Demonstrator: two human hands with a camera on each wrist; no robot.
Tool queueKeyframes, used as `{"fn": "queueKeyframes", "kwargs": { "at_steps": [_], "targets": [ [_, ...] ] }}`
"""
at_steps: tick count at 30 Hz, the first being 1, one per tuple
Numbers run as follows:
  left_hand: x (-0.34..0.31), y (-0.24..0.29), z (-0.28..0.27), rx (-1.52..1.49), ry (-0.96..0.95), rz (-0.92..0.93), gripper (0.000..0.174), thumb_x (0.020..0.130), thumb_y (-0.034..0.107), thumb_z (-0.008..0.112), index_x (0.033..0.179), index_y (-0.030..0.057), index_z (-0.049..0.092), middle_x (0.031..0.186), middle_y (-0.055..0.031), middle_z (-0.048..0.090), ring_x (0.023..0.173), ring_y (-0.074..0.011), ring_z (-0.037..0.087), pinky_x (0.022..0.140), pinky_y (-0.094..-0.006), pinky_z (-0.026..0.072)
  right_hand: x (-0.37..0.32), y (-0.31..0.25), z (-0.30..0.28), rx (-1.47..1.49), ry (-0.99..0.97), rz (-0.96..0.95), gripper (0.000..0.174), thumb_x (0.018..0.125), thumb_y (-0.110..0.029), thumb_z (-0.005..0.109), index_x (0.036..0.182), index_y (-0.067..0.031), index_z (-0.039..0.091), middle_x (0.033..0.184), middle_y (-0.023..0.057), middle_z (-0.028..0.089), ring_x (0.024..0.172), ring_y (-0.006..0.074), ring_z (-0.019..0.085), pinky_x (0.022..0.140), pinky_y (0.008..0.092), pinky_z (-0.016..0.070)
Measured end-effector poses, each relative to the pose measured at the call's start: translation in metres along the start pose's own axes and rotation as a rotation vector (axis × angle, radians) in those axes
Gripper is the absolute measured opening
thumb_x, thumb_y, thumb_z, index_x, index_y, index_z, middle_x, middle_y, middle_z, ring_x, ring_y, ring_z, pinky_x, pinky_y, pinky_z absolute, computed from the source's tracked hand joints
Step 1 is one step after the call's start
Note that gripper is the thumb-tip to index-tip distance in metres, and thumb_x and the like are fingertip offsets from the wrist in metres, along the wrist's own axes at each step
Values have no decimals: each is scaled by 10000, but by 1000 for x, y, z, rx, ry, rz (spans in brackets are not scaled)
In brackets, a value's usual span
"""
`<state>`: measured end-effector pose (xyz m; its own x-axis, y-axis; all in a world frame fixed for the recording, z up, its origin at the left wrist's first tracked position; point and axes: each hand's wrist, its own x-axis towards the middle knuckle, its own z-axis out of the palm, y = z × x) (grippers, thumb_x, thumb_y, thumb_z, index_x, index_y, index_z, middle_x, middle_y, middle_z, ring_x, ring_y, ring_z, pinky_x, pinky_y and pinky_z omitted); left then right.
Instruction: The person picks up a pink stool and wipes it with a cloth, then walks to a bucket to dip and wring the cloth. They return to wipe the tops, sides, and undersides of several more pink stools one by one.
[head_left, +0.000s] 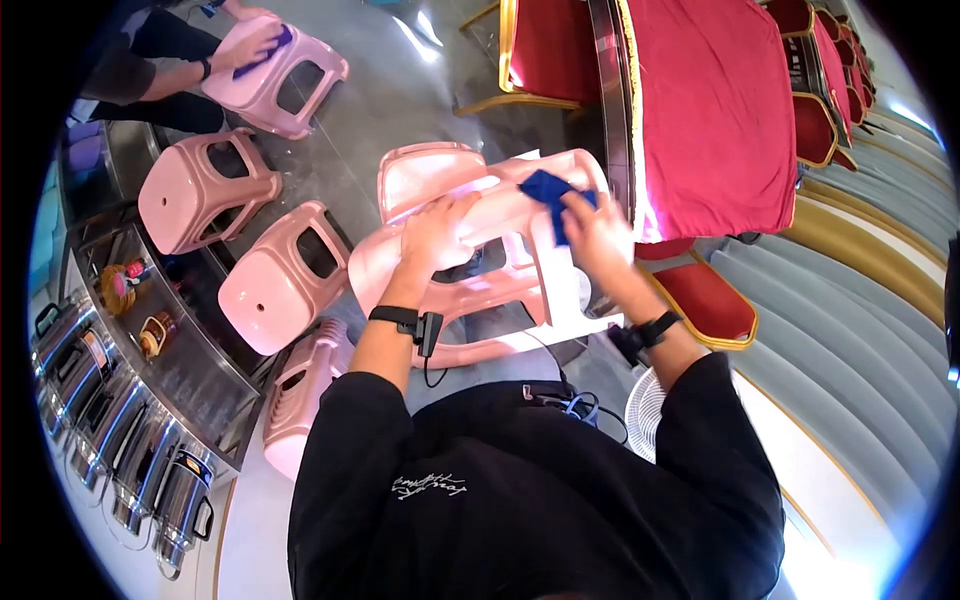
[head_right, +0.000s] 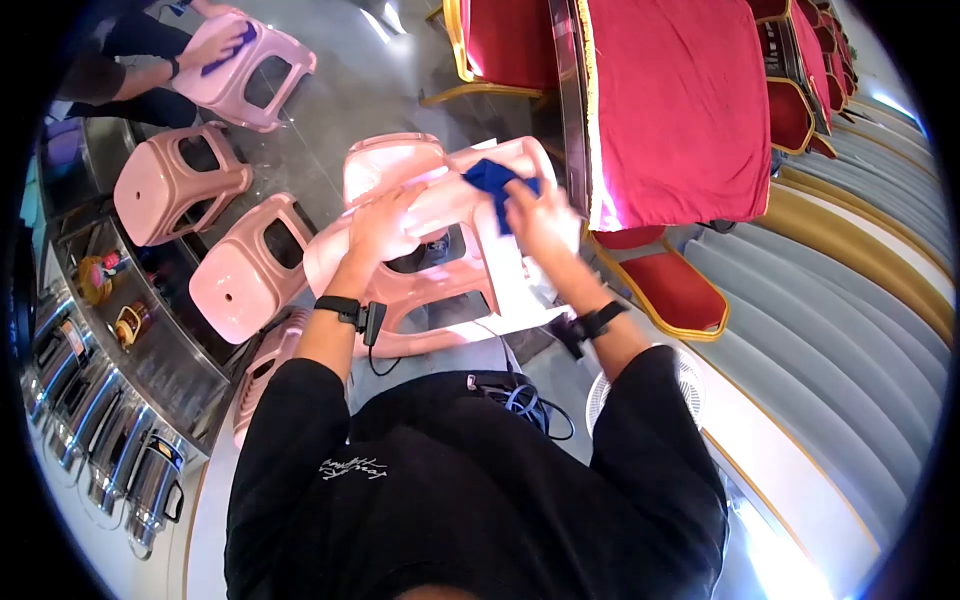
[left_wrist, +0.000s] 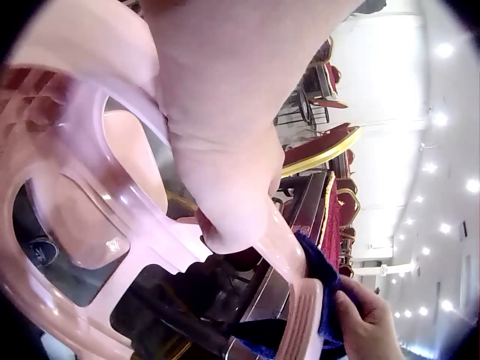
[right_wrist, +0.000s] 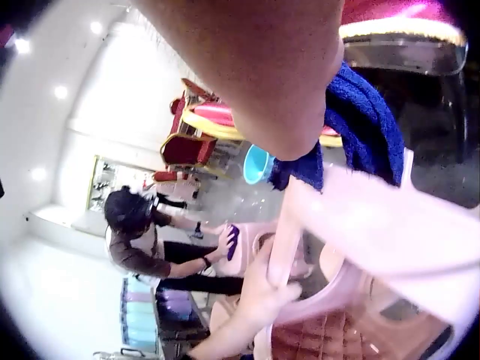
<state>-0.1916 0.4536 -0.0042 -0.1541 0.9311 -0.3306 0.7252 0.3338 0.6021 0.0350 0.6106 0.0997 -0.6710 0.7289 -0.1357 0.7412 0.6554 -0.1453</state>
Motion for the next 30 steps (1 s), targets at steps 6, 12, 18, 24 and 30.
{"fn": "queueKeyframes", "kwargs": {
  "at_steps": [6,12,18,24,30],
  "targets": [
    [0,9,-11,19,-19,-44,851,684,262,827,1469,276,498,1264,-105,631,1138,-332,656,920,-461,563,18,7,2,144,-47,-123,260,840,-257,791,1081,-178,734,1061,147,585,971,378,624,828,481,534],
    [-4,9,-4,4,-27,-17,846,668,237,810,1456,291,506,1225,-101,646,1106,-329,668,907,-463,567,32,23,-9,39,-224,-165,189,808,-256,795,979,-198,741,1263,115,599,1042,334,623,851,487,532],
    [4,1,-4,4,16,-19,851,667,253,823,1456,292,506,1236,-97,652,1092,-323,677,898,-457,573,28,-8,11,113,-213,-166,182,775,-230,819,932,-176,746,1132,82,632,1071,335,629,894,482,531],
    [1,0,-1,-2,54,33,842,678,277,847,1451,290,516,1230,-104,661,1087,-327,682,883,-461,575,56,46,-14,42,-235,-272,214,761,-212,819,960,-182,747,1195,58,624,1111,324,598,893,484,507],
    [3,2,-8,-8,27,-9,823,676,265,846,1435,281,530,1232,-94,668,1057,-325,695,868,-459,580,46,17,27,91,-45,-416,151,788,-219,789,932,-191,755,1036,70,590,1027,323,587,870,482,479]
  ]
}}
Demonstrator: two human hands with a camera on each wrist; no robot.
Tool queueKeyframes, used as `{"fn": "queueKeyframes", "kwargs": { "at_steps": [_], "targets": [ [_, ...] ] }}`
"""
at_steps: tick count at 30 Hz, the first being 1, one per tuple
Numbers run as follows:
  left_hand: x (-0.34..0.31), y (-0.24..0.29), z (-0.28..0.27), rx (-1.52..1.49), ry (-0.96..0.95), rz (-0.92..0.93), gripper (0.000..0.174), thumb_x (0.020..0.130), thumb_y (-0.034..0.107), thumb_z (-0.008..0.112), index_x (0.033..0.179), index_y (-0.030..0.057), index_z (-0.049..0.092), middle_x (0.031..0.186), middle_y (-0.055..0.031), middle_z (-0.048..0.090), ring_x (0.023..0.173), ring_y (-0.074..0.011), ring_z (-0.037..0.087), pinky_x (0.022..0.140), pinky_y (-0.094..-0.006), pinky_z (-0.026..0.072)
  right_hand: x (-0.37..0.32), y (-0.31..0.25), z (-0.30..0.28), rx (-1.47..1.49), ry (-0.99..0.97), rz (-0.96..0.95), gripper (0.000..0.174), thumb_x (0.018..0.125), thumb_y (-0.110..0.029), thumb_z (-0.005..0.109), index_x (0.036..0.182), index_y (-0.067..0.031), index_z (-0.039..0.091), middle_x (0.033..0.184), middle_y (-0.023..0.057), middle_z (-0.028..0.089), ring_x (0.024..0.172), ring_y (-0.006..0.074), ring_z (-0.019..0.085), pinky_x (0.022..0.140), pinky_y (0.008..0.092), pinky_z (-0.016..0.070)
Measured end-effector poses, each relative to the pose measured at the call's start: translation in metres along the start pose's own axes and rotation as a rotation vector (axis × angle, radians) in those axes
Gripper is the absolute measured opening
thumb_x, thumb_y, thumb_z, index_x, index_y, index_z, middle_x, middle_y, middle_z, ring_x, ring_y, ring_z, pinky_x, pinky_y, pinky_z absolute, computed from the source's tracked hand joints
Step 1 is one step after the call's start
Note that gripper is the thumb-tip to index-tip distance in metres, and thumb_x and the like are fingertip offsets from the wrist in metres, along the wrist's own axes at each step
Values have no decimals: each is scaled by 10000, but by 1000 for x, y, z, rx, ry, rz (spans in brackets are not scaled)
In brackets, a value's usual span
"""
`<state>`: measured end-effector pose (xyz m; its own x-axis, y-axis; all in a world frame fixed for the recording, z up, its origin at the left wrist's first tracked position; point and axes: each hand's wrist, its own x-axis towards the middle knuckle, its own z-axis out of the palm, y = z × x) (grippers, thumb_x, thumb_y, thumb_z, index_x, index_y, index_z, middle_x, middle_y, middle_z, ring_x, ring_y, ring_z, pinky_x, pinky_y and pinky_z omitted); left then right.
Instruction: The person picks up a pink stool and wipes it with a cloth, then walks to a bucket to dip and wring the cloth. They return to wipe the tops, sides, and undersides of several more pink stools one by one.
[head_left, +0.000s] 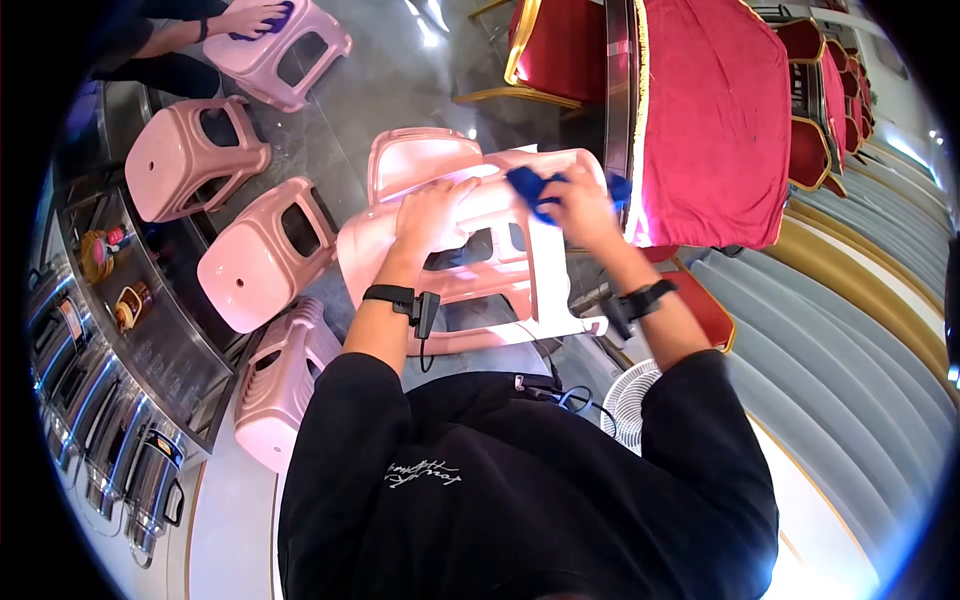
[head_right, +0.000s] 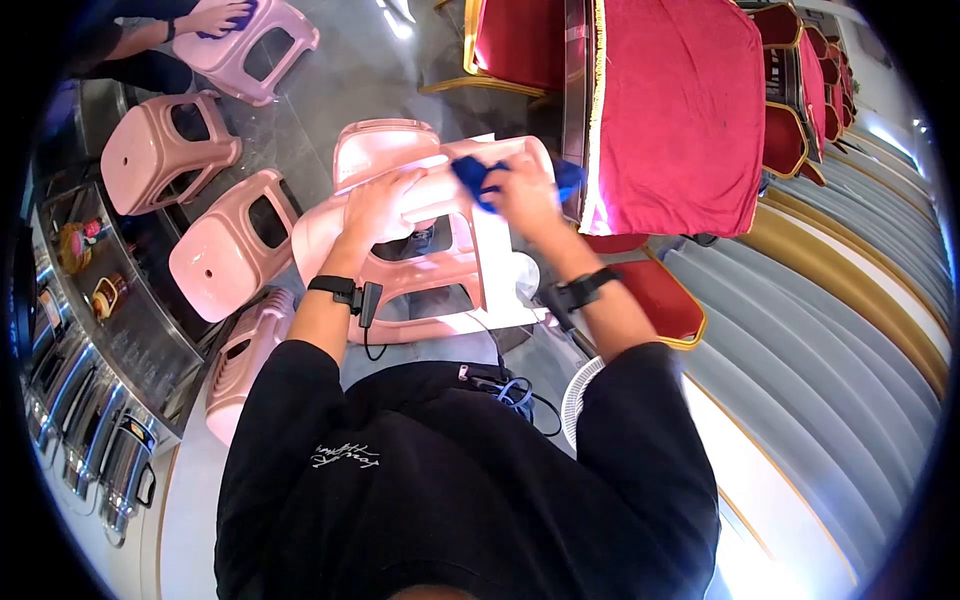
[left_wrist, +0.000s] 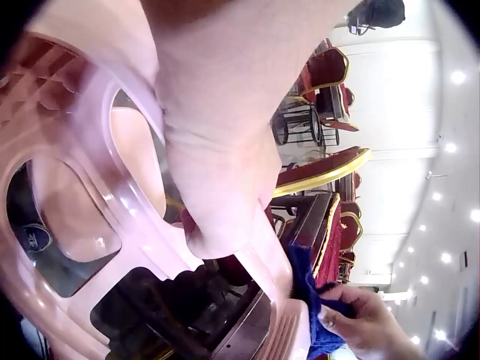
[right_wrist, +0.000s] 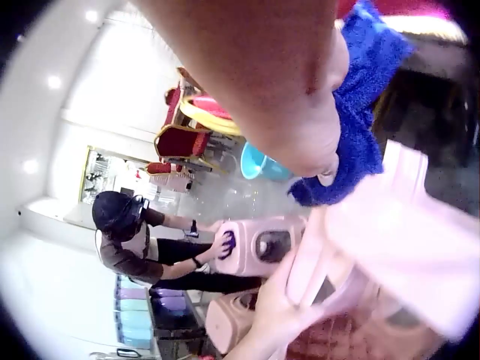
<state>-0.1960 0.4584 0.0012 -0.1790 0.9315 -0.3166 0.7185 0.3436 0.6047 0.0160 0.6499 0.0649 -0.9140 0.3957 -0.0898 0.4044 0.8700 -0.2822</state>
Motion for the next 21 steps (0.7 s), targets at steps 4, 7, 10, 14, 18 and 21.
{"fn": "queueKeyframes", "kwargs": {
  "at_steps": [4,7,10,14,18,21],
  "targets": [
    [-1,-2,3,18,-55,-20,846,659,292,860,1436,271,525,1286,-79,657,1093,-304,687,889,-449,576,0,-52,-10,65,-231,3,123,769,-238,799,870,-178,764,1102,80,614,1061,314,594,913,454,463],
    [-6,-1,4,21,-53,-13,874,637,270,863,1439,274,516,1282,-68,649,1099,-294,685,888,-439,582,0,-5,-25,123,-170,19,200,776,-251,801,961,-175,791,1143,71,637,1155,311,582,970,479,467],
    [-5,-2,1,24,-18,2,859,644,222,843,1439,273,521,1284,-68,648,1099,-292,684,895,-436,581,3,21,-57,-140,-199,175,155,821,-236,772,965,-182,790,1118,56,641,1073,294,593,866,482,480],
    [-6,-5,13,-21,16,26,848,640,227,836,1433,267,539,1277,-73,657,1102,-294,682,897,-436,578,-5,-2,-30,-287,-131,252,180,843,-246,737,989,-153,785,1254,98,603,1071,308,562,841,492,460],
    [-5,-1,3,-28,64,10,832,616,212,818,1406,267,563,1197,-113,677,1031,-330,698,833,-467,588,8,-9,-33,-240,-50,58,166,840,-254,741,946,-134,781,1265,91,590,1124,306,552,867,500,468],
    [-6,2,-1,16,21,-9,844,633,287,842,1424,283,548,1236,-79,671,1024,-319,705,843,-461,592,31,42,-31,-237,-139,261,143,859,-234,716,942,-138,781,1094,67,613,1064,308,564,870,493,473]
  ]
}}
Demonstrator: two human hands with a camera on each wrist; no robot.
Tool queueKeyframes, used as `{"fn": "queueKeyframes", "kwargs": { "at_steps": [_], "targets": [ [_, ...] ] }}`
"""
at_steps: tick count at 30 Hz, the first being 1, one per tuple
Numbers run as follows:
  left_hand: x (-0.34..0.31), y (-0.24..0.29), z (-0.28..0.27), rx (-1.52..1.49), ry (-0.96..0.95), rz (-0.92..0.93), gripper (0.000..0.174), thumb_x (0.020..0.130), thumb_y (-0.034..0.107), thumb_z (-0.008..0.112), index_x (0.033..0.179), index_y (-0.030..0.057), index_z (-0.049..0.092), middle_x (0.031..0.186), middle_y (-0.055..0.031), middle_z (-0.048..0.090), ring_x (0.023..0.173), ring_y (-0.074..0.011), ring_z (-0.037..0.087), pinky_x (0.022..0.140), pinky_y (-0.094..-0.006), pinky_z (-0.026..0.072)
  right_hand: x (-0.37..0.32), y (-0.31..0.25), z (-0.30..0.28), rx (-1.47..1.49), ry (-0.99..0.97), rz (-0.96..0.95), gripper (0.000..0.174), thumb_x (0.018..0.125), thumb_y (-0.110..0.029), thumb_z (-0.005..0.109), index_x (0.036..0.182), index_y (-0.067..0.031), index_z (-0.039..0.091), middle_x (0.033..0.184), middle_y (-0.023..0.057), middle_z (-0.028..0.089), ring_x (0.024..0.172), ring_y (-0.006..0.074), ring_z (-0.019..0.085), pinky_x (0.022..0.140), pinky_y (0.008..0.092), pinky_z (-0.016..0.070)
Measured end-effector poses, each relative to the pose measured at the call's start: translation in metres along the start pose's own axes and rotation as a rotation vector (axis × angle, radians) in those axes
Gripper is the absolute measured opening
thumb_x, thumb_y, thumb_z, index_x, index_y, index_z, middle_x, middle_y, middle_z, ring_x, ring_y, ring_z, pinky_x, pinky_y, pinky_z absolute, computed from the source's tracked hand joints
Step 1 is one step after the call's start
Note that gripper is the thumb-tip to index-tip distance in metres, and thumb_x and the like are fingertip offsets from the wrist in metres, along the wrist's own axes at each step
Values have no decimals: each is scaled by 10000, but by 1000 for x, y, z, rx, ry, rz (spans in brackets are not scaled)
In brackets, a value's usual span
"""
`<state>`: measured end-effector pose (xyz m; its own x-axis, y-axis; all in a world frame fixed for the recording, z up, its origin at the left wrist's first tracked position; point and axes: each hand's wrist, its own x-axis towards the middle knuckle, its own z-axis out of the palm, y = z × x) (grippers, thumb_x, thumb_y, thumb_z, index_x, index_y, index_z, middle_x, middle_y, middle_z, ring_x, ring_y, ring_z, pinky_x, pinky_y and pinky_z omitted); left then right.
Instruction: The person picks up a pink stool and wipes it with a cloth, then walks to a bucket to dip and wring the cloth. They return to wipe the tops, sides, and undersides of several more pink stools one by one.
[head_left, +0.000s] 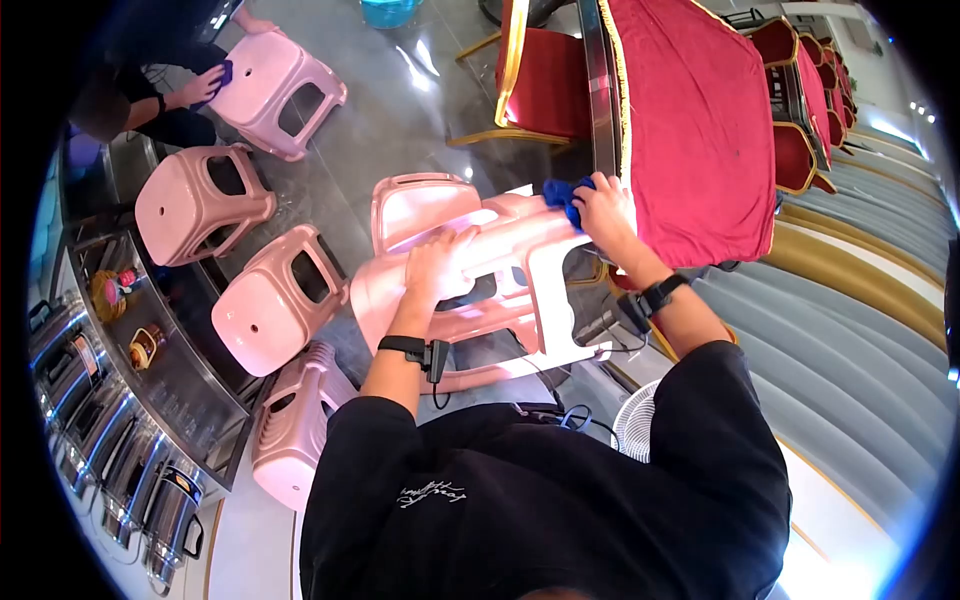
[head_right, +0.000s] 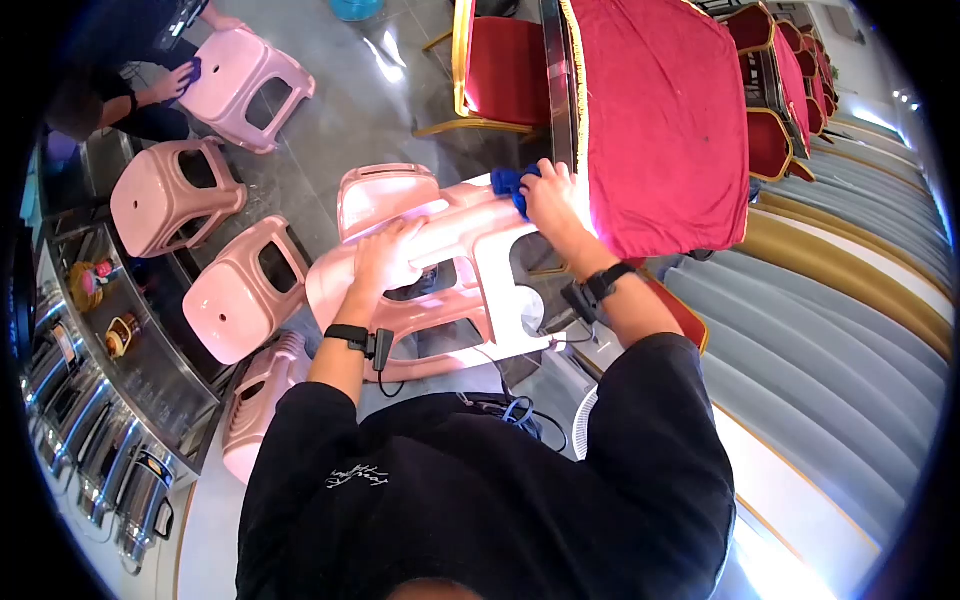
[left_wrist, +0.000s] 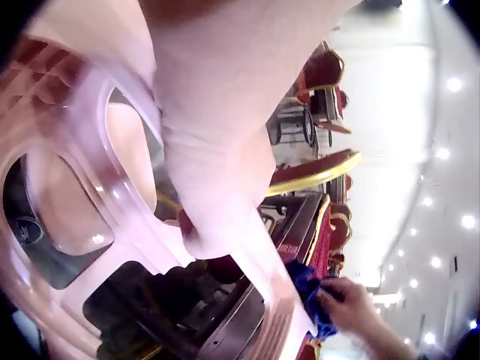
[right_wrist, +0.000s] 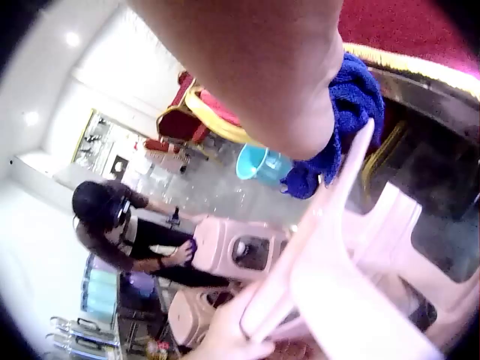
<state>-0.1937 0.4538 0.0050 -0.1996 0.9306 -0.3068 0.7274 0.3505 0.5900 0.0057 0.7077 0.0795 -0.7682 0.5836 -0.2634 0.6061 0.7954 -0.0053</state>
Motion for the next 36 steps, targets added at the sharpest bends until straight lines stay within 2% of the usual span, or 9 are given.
{"fn": "queueKeyframes", "kwargs": {
  "at_steps": [5,12,15,19,25,29,31,33,36],
  "targets": [
    [4,3,0,10,-73,-8,849,620,259,841,1410,241,531,1217,-112,685,1026,-337,703,845,-464,590,27,-31,12,-247,-339,-32,311,894,-368,637,976,-108,787,1150,69,640,1138,276,566,943,465,446],
    [4,4,-9,-84,14,-83,886,674,335,825,1404,-9,459,1052,-246,698,941,-398,705,810,-496,584,18,-142,64,226,13,-347,177,824,-275,696,898,-155,801,1053,131,716,1001,341,663,890,487,500],
    [5,-25,26,-72,113,-3,1006,677,514,865,1437,31,417,1089,-226,723,943,-412,719,813,-502,574,20,-99,64,208,19,-405,199,842,-288,689,949,-156,793,1010,92,699,954,318,659,863,492,499],
    [9,-2,-4,-56,-74,-101,984,657,495,886,1433,72,454,1143,-218,712,1034,-398,699,870,-503,561,5,-16,1,-30,-7,-252,178,898,-283,627,908,-157,751,901,78,651,887,304,630,769,475,490],
    [11,-8,-20,-108,-12,-157,1004,573,340,884,1445,105,446,1115,-221,722,1007,-397,711,894,-488,564,-53,-137,11,233,112,-272,200,884,-301,721,974,-129,671,1070,125,589,1007,358,555,852,493,416],
    [28,-27,-6,-147,24,-153,1017,511,362,928,1420,145,527,1226,-158,706,1127,-363,678,950,-479,544,-124,-126,33,299,299,16,207,847,-273,776,975,-158,660,1101,134,581,1041,374,536,859,500,407],
    [30,-32,6,-152,68,-83,934,571,435,892,1430,285,559,1312,-116,681,1216,-341,641,1021,-474,517,-138,-126,46,310,225,249,359,803,-269,816,1084,-138,635,1175,156,582,1097,384,531,900,509,402],
    [38,-50,32,-134,178,-2,828,700,574,786,1445,299,552,1406,-118,624,1316,-335,573,1078,-477,478,-126,-134,43,368,439,300,638,729,-276,867,1256,-91,559,1246,188,569,1159,396,528,956,528,403],
    [31,-42,21,-179,224,68,769,728,448,807,1431,237,577,1361,-161,642,1269,-366,602,1081,-474,482,-88,-130,43,342,422,460,842,688,-361,863,1344,-15,464,1306,228,559,1249,413,526,1066,537,408]
  ]
}}
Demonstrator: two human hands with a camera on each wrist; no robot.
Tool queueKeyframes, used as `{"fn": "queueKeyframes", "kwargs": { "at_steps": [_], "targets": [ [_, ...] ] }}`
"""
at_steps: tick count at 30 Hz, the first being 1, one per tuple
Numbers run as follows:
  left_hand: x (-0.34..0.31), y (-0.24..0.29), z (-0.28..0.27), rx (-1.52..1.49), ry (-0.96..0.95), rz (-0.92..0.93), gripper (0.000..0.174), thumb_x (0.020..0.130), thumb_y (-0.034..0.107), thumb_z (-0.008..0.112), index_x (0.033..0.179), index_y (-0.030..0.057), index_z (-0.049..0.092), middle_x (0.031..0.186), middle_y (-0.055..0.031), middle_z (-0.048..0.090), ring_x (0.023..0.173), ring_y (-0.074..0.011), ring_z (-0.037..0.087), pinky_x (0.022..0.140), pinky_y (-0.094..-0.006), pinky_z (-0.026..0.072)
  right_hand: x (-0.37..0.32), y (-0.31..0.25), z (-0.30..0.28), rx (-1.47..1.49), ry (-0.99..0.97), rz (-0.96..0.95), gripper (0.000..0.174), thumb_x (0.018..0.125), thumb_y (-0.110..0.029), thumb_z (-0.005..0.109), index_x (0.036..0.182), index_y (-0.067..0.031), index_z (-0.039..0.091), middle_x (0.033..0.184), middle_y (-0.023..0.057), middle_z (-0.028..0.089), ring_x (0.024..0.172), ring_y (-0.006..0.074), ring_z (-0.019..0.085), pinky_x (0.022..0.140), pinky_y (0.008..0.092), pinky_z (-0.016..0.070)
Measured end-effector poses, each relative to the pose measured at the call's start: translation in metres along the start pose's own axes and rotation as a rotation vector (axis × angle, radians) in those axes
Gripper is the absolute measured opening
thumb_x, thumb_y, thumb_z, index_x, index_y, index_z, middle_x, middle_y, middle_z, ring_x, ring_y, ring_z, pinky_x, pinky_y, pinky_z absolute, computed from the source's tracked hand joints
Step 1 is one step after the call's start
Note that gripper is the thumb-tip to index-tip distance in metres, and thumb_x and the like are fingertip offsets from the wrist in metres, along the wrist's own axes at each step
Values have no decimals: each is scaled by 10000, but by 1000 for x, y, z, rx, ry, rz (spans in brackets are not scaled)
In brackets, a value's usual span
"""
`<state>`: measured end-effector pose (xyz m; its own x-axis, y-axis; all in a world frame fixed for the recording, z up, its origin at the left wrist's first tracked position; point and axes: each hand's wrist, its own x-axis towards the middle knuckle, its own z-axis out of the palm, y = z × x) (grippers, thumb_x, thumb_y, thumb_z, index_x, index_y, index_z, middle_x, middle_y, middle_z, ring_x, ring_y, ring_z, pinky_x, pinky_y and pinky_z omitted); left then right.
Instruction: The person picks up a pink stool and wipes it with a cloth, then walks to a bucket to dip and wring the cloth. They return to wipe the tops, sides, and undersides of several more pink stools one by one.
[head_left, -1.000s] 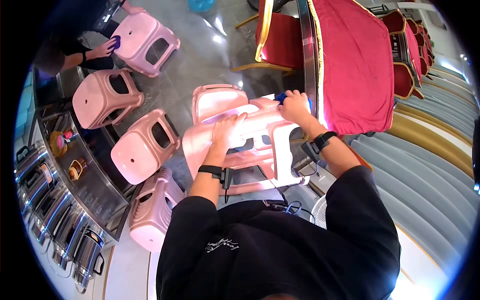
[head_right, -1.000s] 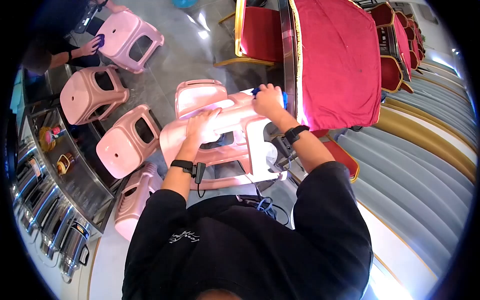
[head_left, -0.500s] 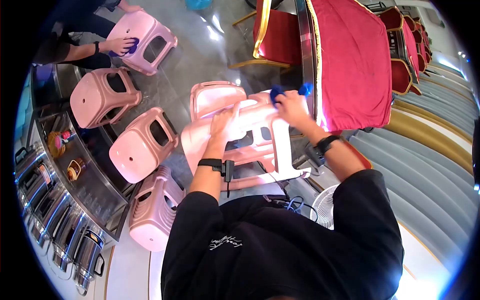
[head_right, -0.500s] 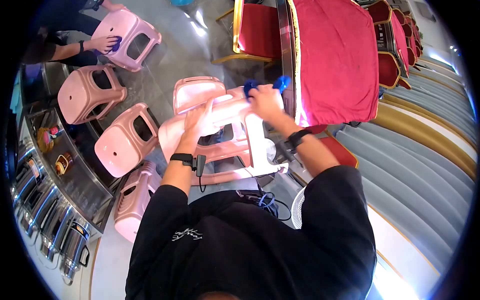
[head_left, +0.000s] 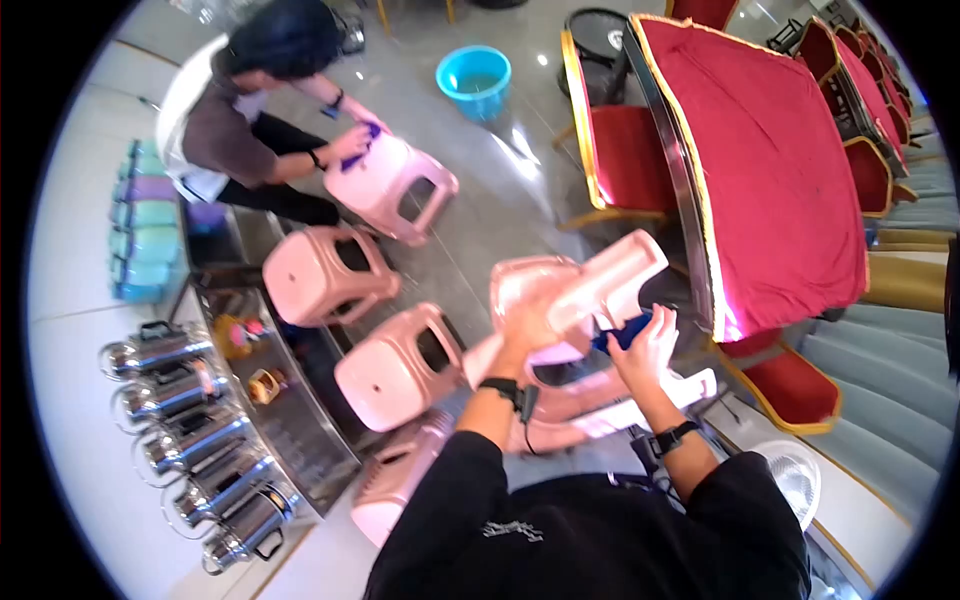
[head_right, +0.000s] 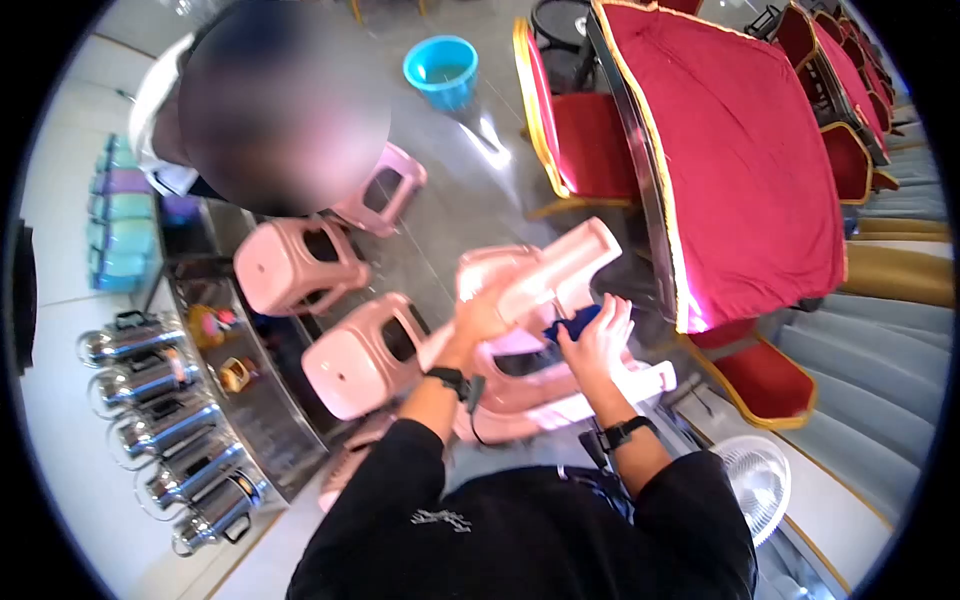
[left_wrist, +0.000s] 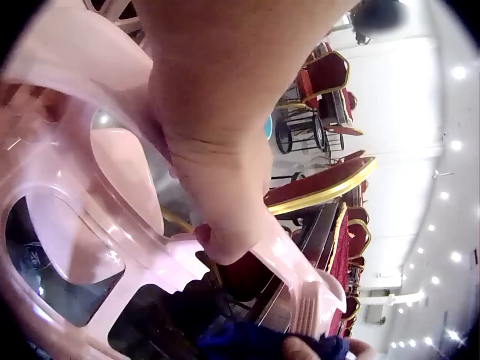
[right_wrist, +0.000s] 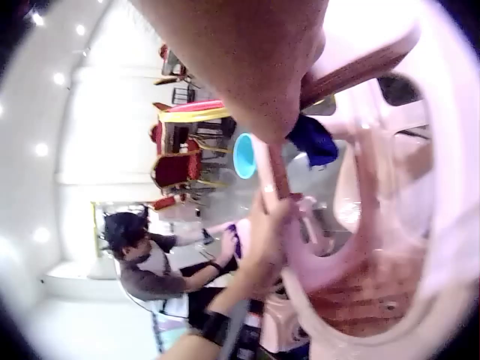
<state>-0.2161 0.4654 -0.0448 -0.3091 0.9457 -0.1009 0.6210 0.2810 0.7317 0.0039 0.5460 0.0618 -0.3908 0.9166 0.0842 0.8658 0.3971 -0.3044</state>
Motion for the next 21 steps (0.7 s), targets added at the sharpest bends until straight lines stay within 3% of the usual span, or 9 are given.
{"fn": "queueKeyframes", "kwargs": {
  "at_steps": [2,5,8,10,11,15,16,18,21],
  "targets": [
    [-2,19,-16,55,-146,-226,786,698,374,815,1428,213,573,1277,-206,677,1152,-379,667,1008,-472,534,32,-9,-6,46,-425,284,861,684,-445,854,1307,21,486,1215,245,636,1140,426,634,984,517,517],
    [9,58,-52,105,-294,-411,836,693,392,800,1465,231,523,1309,-156,675,1187,-369,652,1033,-471,518,51,-6,-14,43,-513,238,725,667,-444,859,1211,-23,631,955,215,728,925,390,724,850,463,579],
    [1,28,-25,130,-215,-237,883,694,433,811,1491,235,487,1342,-135,662,1218,-364,636,1041,-475,508,32,31,-31,235,-610,158,624,672,-436,870,1122,-42,695,965,206,742,907,382,731,858,442,581],
    [-2,32,-19,332,-281,-296,1023,675,771,734,1503,227,480,1254,-186,696,1157,-398,661,985,-493,527,-3,78,-25,392,-715,121,538,673,-425,883,1042,-56,750,960,176,755,901,342,740,858,422,578],
    [-4,15,-8,332,-254,-246,1022,668,795,715,1486,221,503,1223,-195,705,1125,-404,674,960,-486,540,-17,99,-30,367,-778,91,529,678,-423,882,1040,-58,757,942,168,757,899,326,742,853,418,576],
    [2,59,-30,220,-255,-333,820,679,396,835,1425,226,539,1206,-178,710,1126,-385,675,976,-482,533,14,69,-37,497,-778,194,478,699,-432,871,996,-71,770,927,159,759,881,305,745,823,402,570],
    [3,59,-29,226,-258,-321,806,683,388,827,1419,224,542,1200,-172,714,1121,-384,677,973,-482,534,26,64,-12,478,-690,159,509,703,-536,824,1033,-151,789,905,172,759,870,344,739,826,433,581],
    [-1,56,-28,218,-257,-321,791,685,379,820,1411,222,547,1192,-167,719,1117,-383,679,971,-481,536,60,24,-13,333,-678,322,503,725,-533,812,1041,-143,782,966,182,756,921,363,734,866,450,582],
    [6,55,-32,198,-247,-316,792,677,382,828,1403,225,552,1186,-168,721,1112,-388,680,970,-482,537,66,20,-10,401,-656,199,466,736,-474,813,1029,-115,768,965,179,756,927,354,734,859,436,578]
  ]
}}
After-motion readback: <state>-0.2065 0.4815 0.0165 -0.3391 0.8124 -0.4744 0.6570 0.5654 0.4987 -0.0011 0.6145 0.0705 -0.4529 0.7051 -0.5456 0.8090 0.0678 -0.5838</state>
